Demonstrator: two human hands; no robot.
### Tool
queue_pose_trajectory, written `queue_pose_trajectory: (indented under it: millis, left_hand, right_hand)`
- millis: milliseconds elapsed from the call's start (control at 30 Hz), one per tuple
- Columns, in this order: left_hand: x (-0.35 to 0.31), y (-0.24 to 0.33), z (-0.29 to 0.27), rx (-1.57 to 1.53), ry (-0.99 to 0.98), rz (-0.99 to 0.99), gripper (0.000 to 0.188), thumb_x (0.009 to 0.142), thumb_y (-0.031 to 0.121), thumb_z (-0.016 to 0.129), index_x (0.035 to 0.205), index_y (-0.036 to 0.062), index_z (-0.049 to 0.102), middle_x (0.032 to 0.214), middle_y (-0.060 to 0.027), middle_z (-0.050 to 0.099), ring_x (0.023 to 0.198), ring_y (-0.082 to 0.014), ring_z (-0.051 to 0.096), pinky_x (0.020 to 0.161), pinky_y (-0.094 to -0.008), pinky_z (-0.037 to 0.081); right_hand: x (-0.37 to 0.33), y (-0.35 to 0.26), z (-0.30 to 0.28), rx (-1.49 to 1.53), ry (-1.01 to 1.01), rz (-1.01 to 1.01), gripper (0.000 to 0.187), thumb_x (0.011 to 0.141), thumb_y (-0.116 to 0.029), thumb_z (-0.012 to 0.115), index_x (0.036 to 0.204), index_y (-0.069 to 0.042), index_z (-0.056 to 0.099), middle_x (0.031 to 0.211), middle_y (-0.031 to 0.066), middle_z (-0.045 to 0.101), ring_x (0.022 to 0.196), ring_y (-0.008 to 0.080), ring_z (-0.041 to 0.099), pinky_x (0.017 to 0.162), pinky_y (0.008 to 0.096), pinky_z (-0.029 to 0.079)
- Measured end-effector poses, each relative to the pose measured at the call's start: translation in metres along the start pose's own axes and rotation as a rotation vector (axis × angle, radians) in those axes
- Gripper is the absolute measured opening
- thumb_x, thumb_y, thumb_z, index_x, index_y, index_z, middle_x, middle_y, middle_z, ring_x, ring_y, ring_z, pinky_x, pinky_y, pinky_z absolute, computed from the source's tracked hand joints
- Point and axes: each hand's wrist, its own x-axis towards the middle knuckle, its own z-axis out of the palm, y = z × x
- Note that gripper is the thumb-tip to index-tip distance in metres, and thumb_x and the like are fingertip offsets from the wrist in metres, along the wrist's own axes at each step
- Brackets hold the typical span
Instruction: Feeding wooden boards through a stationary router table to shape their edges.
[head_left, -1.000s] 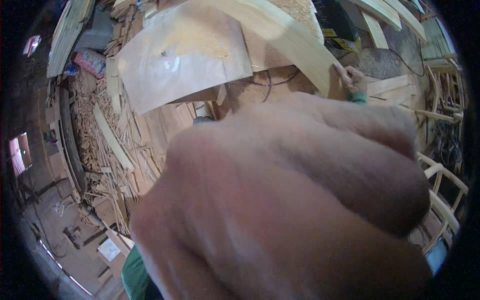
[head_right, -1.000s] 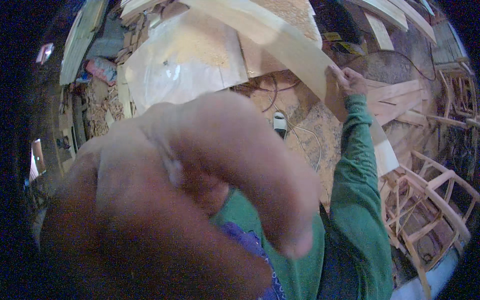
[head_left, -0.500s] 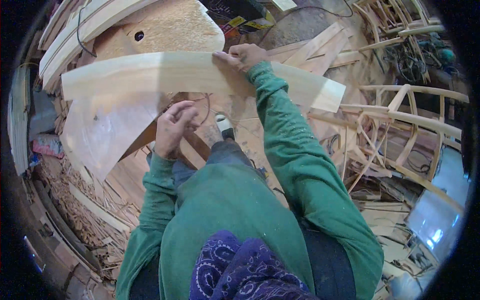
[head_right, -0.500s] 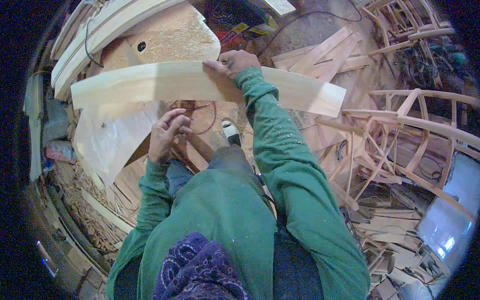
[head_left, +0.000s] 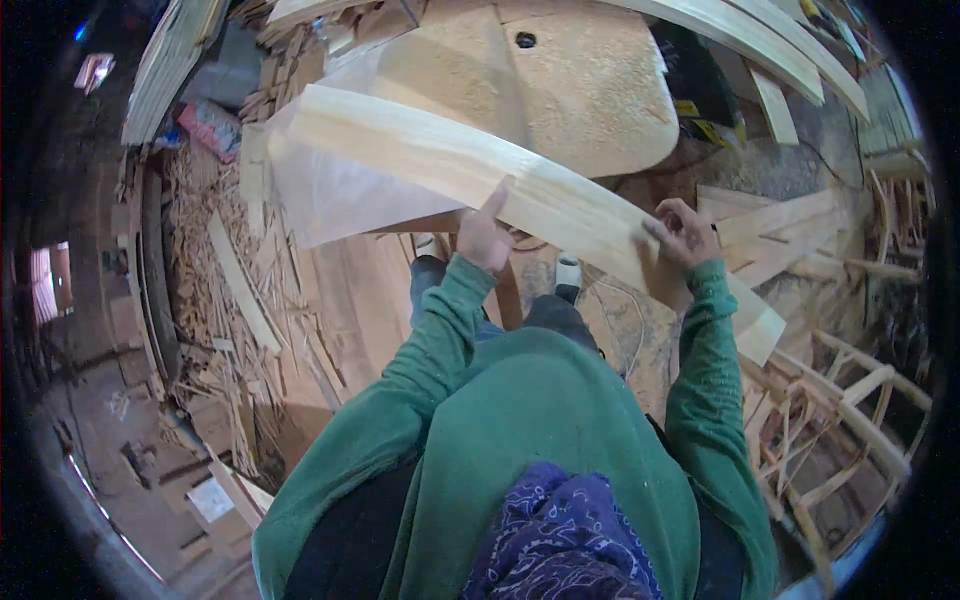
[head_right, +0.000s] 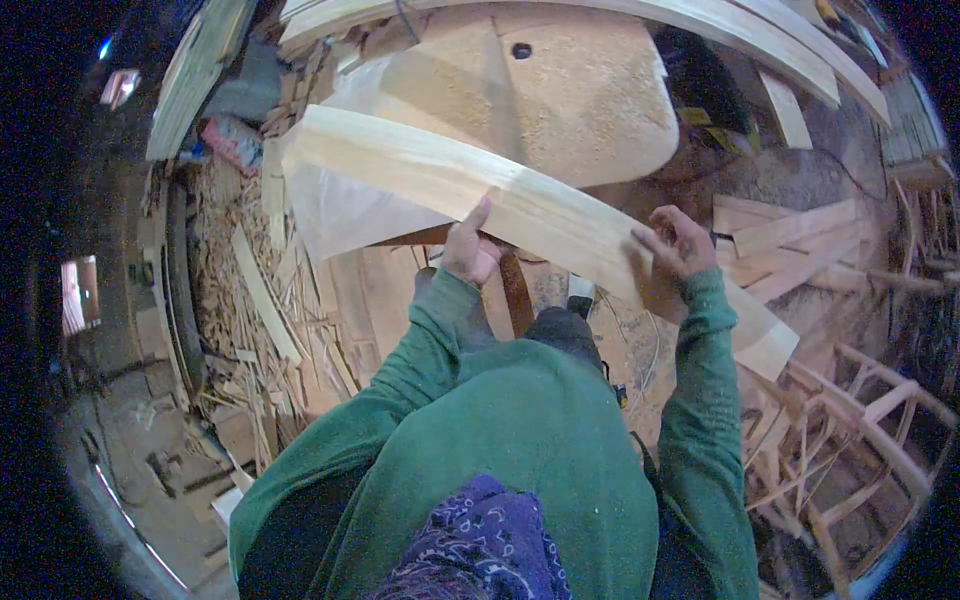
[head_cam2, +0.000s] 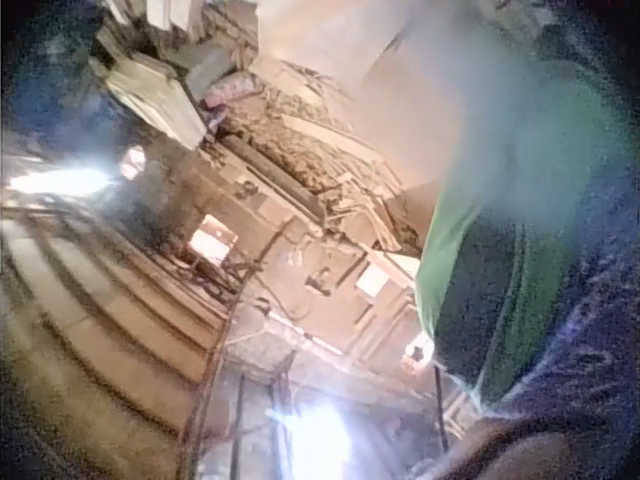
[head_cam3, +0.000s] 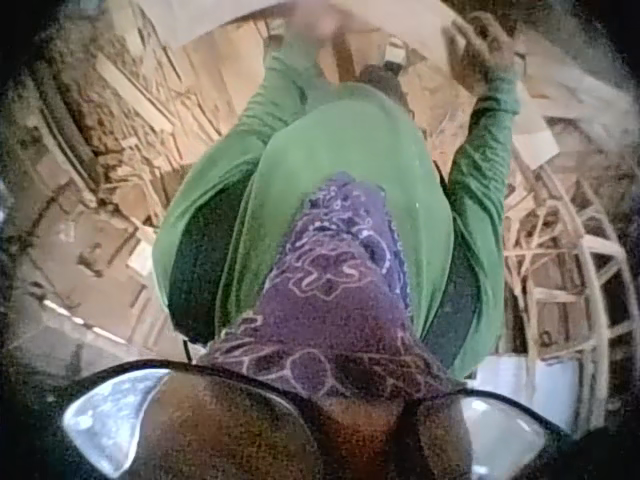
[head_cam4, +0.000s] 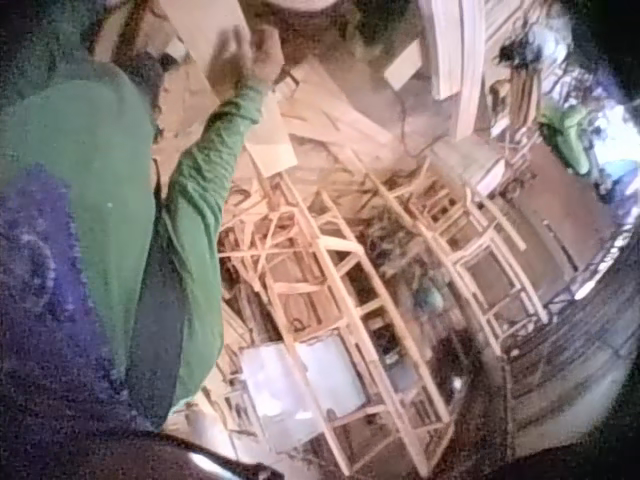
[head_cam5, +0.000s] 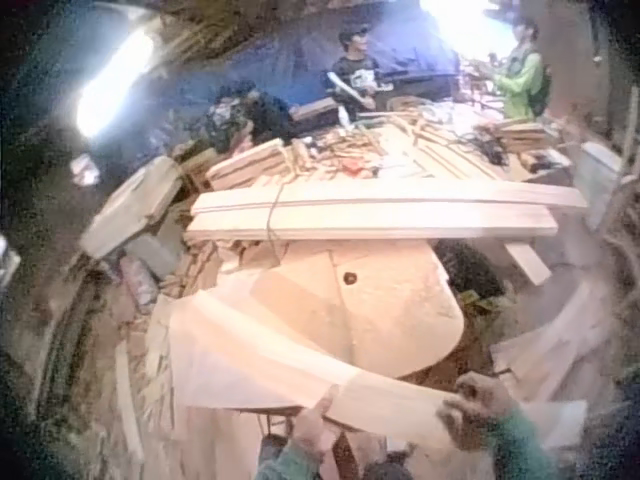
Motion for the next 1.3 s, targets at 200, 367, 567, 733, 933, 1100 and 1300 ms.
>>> queue_pose_trajectory:
  millis: [200, 367, 567, 733, 933, 1100, 1300]
  left_hand:
    - [-0.034, -0.023, -0.019, -0.071, 0.119, -0.097, 0.056, 0.097, 0.021, 0.061, 0.146, 0.0086, 0.036, 0.142, -0.0167, 0.049, 0.128, -0.0375, 0.051, 0.097, -0.0651, 0.048]
    - [-0.044, -0.029, -0.042, -0.095, 0.101, 0.013, 0.050, 0.098, 0.025, 0.062, 0.141, 0.0077, 0.044, 0.136, -0.0138, 0.053, 0.121, -0.0309, 0.057, 0.103, -0.0507, 0.048]
    - [-0.022, 0.033, -0.036, -0.476, 0.062, 0.312, 0.045, 0.102, 0.038, 0.049, 0.131, 0.0042, 0.054, 0.115, -0.0088, 0.065, 0.107, -0.0288, 0.062, 0.100, -0.0507, 0.045]
    - [0.037, 0.087, -0.012, -0.714, -0.827, 0.266, 0.024, 0.097, 0.027, 0.050, 0.104, 0.0069, 0.060, 0.072, 0.0012, 0.053, 0.071, -0.0158, 0.050, 0.085, -0.0417, 0.042]
    - [0.047, 0.119, -0.013, -0.610, -0.860, 0.261, 0.019, 0.100, 0.022, 0.045, 0.099, 0.0070, 0.055, 0.066, 0.0010, 0.050, 0.067, -0.0137, 0.049, 0.078, -0.0307, 0.044]
    - [0.077, 0.132, -0.032, -0.681, -1.054, 0.376, 0.014, 0.099, 0.012, 0.043, 0.101, 0.0035, 0.054, 0.066, 0.0007, 0.054, 0.065, -0.0138, 0.049, 0.077, -0.0302, 0.046]
    - [0.093, 0.129, -0.048, -0.760, -1.045, 0.439, 0.014, 0.099, 0.012, 0.044, 0.100, 0.0027, 0.054, 0.064, 0.0010, 0.056, 0.065, -0.0141, 0.051, 0.079, -0.0290, 0.046]
  right_hand:
    - [-0.048, -0.034, 0.042, -0.606, -0.201, -0.220, 0.129, 0.052, -0.049, 0.087, 0.157, -0.016, 0.021, 0.145, 0.0177, 0.043, 0.134, 0.0391, 0.039, 0.111, 0.0546, 0.027]
    - [-0.043, -0.039, 0.049, -0.395, -0.260, -0.246, 0.119, 0.061, -0.036, 0.088, 0.157, -0.014, 0.022, 0.135, 0.0193, 0.052, 0.124, 0.0380, 0.050, 0.105, 0.0497, 0.038]
    - [-0.002, -0.072, 0.030, -0.038, -0.263, -0.348, 0.024, 0.080, -0.009, 0.075, 0.102, -0.006, 0.067, 0.088, 0.0106, 0.066, 0.081, 0.0295, 0.064, 0.074, 0.0369, 0.051]
    - [-0.012, -0.143, 0.061, -0.153, -0.041, -0.708, 0.042, 0.066, -0.017, 0.070, 0.107, -0.018, 0.063, 0.112, 0.0059, 0.059, 0.104, 0.0300, 0.055, 0.086, 0.0430, 0.048]
    - [-0.005, -0.147, 0.065, -0.391, 0.076, -0.554, 0.069, 0.063, -0.018, 0.067, 0.131, -0.024, 0.055, 0.139, 0.0109, 0.048, 0.128, 0.0335, 0.044, 0.104, 0.0566, 0.029]
    - [0.009, -0.149, 0.062, -0.475, 0.130, -0.661, 0.074, 0.057, -0.017, 0.072, 0.129, -0.024, 0.054, 0.139, 0.0097, 0.046, 0.131, 0.0317, 0.041, 0.105, 0.0576, 0.027]
    - [0.010, -0.153, 0.059, -0.456, -0.002, -0.636, 0.082, 0.052, -0.014, 0.076, 0.130, -0.025, 0.051, 0.139, 0.0090, 0.046, 0.134, 0.0321, 0.040, 0.109, 0.0598, 0.024]
